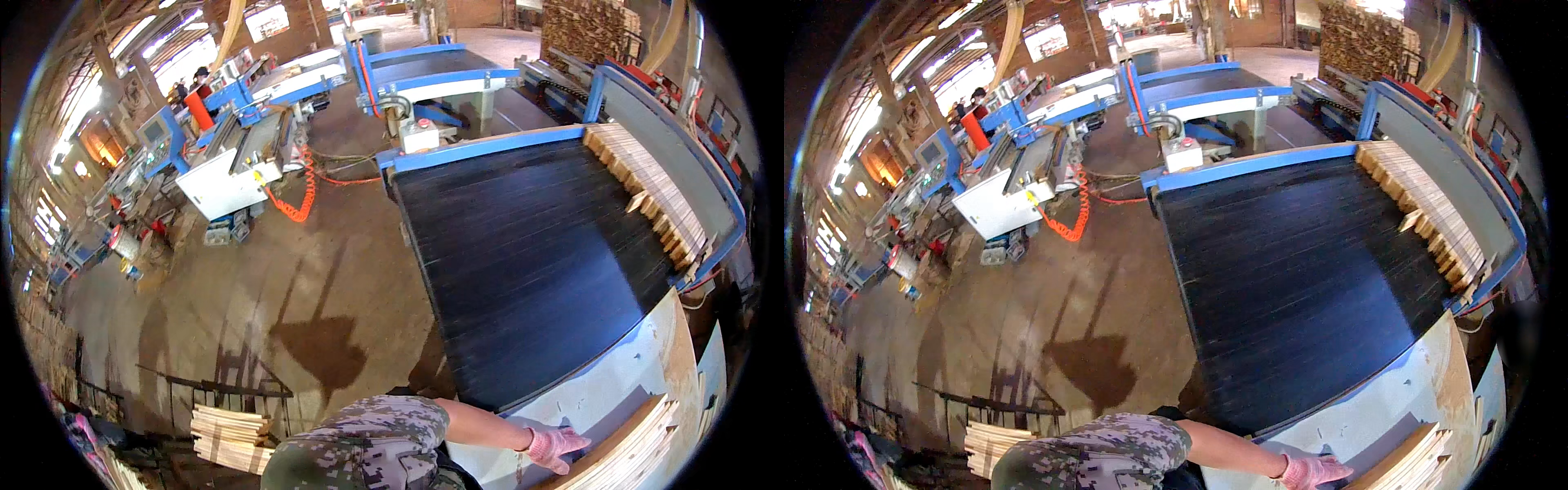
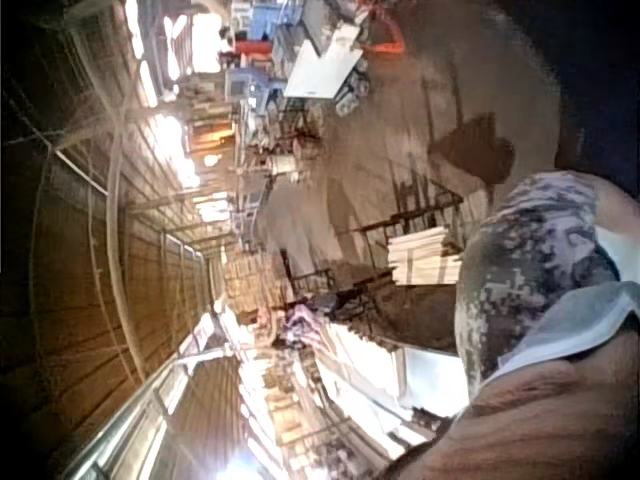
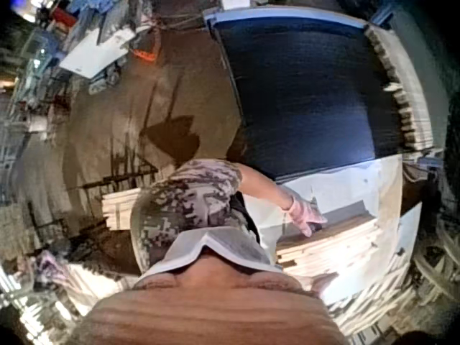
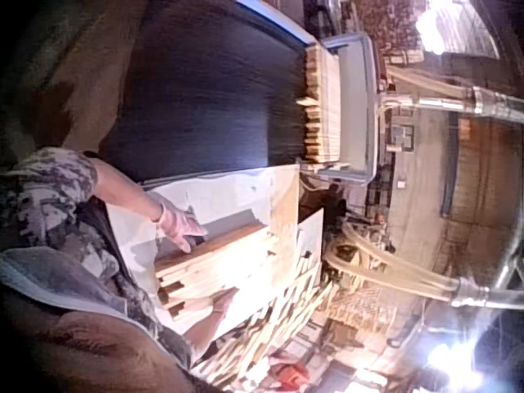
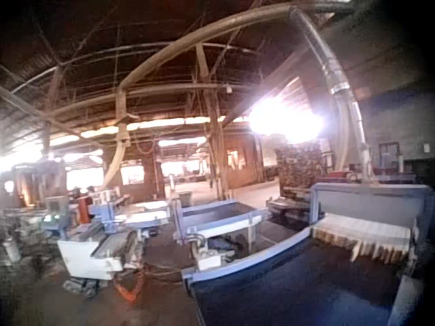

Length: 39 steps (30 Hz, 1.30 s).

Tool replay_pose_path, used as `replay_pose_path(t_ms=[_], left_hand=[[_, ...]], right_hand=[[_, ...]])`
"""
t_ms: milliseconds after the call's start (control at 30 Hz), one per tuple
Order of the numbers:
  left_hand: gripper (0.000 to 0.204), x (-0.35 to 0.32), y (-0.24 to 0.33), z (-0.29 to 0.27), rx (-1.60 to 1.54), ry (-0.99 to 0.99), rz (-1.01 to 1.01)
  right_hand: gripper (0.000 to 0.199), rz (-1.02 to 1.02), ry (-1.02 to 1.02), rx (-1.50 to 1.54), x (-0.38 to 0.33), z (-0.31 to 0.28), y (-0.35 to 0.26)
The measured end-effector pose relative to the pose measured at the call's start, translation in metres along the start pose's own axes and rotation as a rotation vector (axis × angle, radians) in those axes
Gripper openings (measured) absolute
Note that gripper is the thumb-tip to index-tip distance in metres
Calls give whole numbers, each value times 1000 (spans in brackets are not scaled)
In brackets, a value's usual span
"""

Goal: The person repeatedly picks up stacks of light-colored wooden planks from a metal table and places them onto a conveyor belt. The worker wears pink gloves and a camouflage shirt, handling the wood in a repetitive cycle of lifting and placing.

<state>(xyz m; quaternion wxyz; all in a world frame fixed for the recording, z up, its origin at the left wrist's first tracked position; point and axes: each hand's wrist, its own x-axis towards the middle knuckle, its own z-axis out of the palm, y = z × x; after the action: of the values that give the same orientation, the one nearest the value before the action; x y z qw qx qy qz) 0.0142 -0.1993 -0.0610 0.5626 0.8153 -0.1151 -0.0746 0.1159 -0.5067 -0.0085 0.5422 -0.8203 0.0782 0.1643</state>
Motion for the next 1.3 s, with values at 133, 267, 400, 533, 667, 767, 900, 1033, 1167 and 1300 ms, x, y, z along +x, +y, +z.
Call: replay_pose_path(t_ms=[133,267,400,533,667,767,900,1033,1167,1300], left_hand=[[109,22,-4,31,-47,25,-25],[104,36,-3,57,-64,91,10],[104,51,-22,89,-91,196,31],[111,22,-19,47,-122,233,-41],[111,-22,-23,-24,-102,239,1],[111,-56,-31,-94,-113,324,6],[116,-113,-69,-207,37,324,0],[117,-181,-100,-352,131,260,-20],[115,-238,-122,-508,370,200,-139],[106,-273,-143,-620,1036,331,-389]], right_hand=[[74,7,-23,-15,1,15,-4],[73,16,-24,-22,0,25,-7],[71,23,-25,-34,-5,29,-11],[70,28,-23,-21,-8,28,-6],[69,-14,-37,11,-3,34,-11],[55,-5,-21,-186,7,84,-37],[61,28,-47,-237,-31,221,-127],[53,7,-199,-36,-45,357,-181],[54,30,-216,-55,-55,506,-234],[56,22,-352,-30,-59,646,-306]])
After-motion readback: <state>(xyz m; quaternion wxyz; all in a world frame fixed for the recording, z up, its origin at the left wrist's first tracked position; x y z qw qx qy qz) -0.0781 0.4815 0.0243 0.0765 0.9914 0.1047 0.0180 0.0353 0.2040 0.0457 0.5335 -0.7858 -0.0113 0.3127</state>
